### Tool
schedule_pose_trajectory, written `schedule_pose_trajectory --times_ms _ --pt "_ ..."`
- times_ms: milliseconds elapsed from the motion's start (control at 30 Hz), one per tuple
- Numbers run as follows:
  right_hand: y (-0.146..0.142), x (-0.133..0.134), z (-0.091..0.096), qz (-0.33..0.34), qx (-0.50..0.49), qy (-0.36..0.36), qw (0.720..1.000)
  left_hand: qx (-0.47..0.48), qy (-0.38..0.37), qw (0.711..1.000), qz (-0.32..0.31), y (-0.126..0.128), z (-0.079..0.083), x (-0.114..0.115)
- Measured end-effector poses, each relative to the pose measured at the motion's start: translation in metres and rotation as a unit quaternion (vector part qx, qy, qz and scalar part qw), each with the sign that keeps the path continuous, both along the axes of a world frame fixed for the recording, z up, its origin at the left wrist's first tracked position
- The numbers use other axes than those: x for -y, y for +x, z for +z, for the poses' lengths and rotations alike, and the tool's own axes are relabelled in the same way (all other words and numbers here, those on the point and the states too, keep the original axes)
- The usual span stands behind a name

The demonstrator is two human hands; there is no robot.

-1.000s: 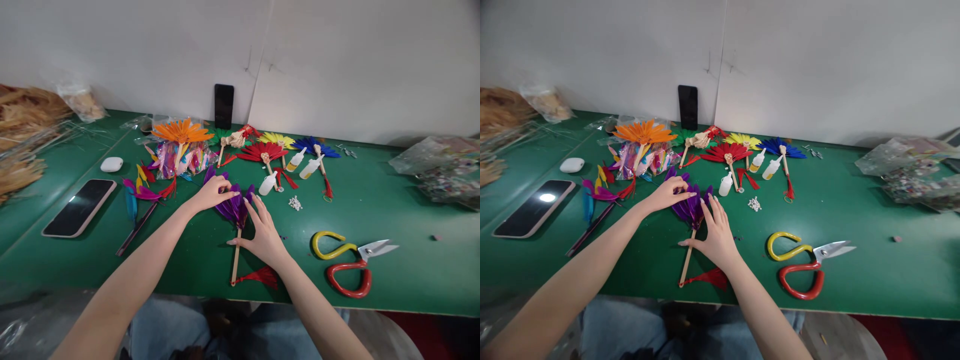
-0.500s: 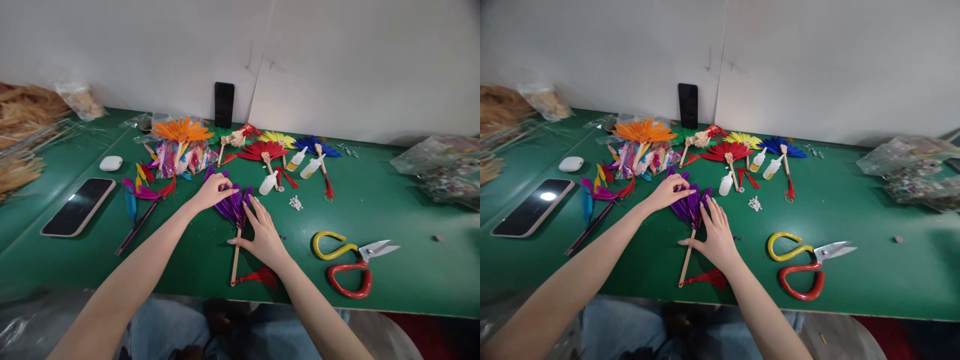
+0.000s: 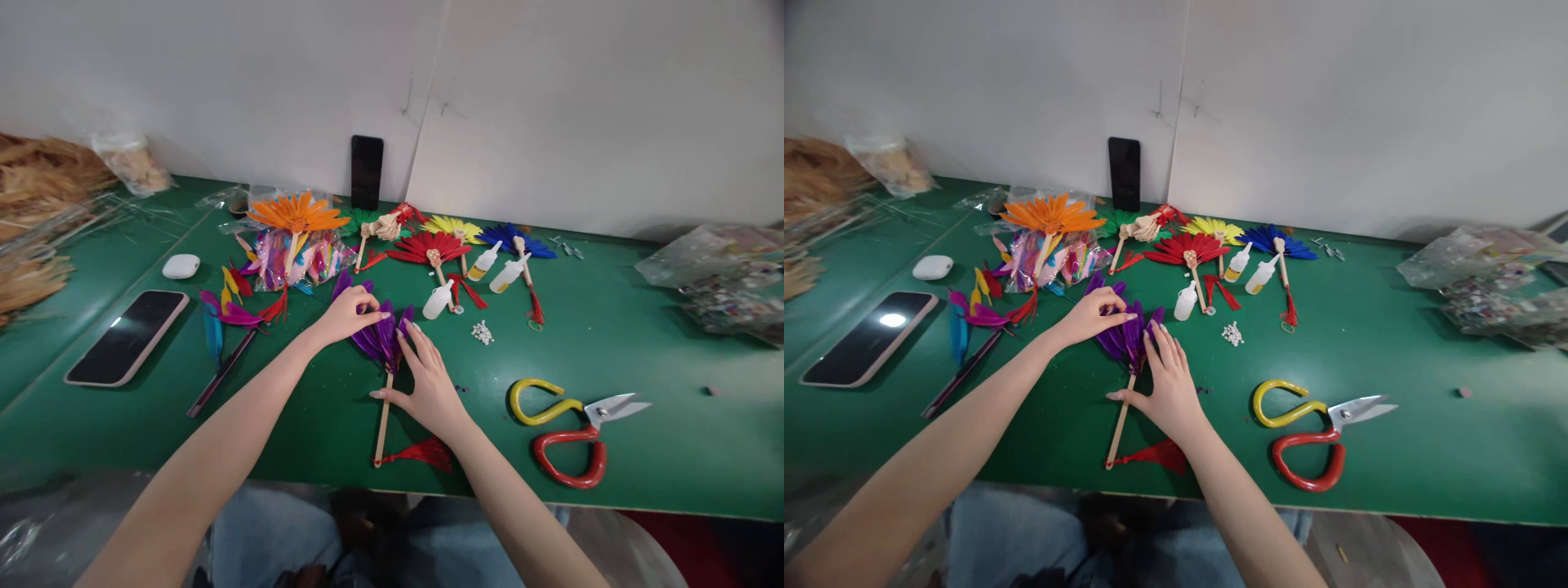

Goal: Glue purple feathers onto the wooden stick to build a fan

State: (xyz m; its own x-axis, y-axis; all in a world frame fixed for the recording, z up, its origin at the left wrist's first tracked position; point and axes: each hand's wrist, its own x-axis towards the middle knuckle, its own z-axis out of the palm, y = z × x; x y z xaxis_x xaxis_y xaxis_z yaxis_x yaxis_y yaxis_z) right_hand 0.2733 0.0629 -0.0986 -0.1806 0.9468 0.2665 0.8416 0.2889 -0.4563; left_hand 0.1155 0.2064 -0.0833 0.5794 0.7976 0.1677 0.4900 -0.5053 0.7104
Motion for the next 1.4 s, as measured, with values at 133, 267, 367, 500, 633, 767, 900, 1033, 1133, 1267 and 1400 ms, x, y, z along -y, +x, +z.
schedule_pose_trajectory --times_ms 133,267,367,500,633,767,900,1033,1133,1267,1400 --pt "0.0 0.0 0.0 0.002 0.004 -0.004 1.0 -0.006 -0.004 1.0 -0.012 0.0 0.0 0.0" --pt "0.0 0.0 0.0 0.002 0.004 -0.005 1.0 -0.016 0.02 1.0 -0.011 0.0 0.001 0.0" --pt "-0.001 0.0 0.003 0.002 -0.002 -0.002 1.0 -0.011 0.056 0.998 0.01 -0.001 0.001 -0.002" --pt "-0.002 0.001 0.008 -0.001 -0.015 0.018 1.0 0.007 0.075 0.996 0.053 -0.003 -0.001 -0.005" --pt "-0.001 0.002 0.01 -0.008 -0.032 0.045 0.998 0.008 0.065 0.996 0.054 -0.004 -0.004 -0.006" --pt "0.0 0.002 0.008 -0.007 -0.035 0.053 0.998 -0.004 0.064 0.997 0.044 0.0 -0.003 -0.003" --pt "-0.002 0.002 0.008 -0.007 -0.038 0.054 0.998 -0.009 0.062 0.997 0.046 0.003 -0.002 0.0" --pt "-0.003 0.002 0.009 -0.016 -0.044 0.045 0.998 0.003 0.077 0.995 0.06 0.002 -0.004 -0.004" --pt "-0.003 0.002 0.009 -0.013 -0.04 0.043 0.998 0.006 0.08 0.994 0.074 -0.001 -0.008 -0.008" --pt "-0.003 0.002 0.008 -0.01 -0.026 0.039 0.999 -0.015 0.084 0.994 0.067 -0.002 -0.011 -0.01" --pt "-0.003 0.002 0.007 -0.003 -0.019 0.041 0.999 -0.019 0.089 0.994 0.067 -0.001 -0.012 -0.008"
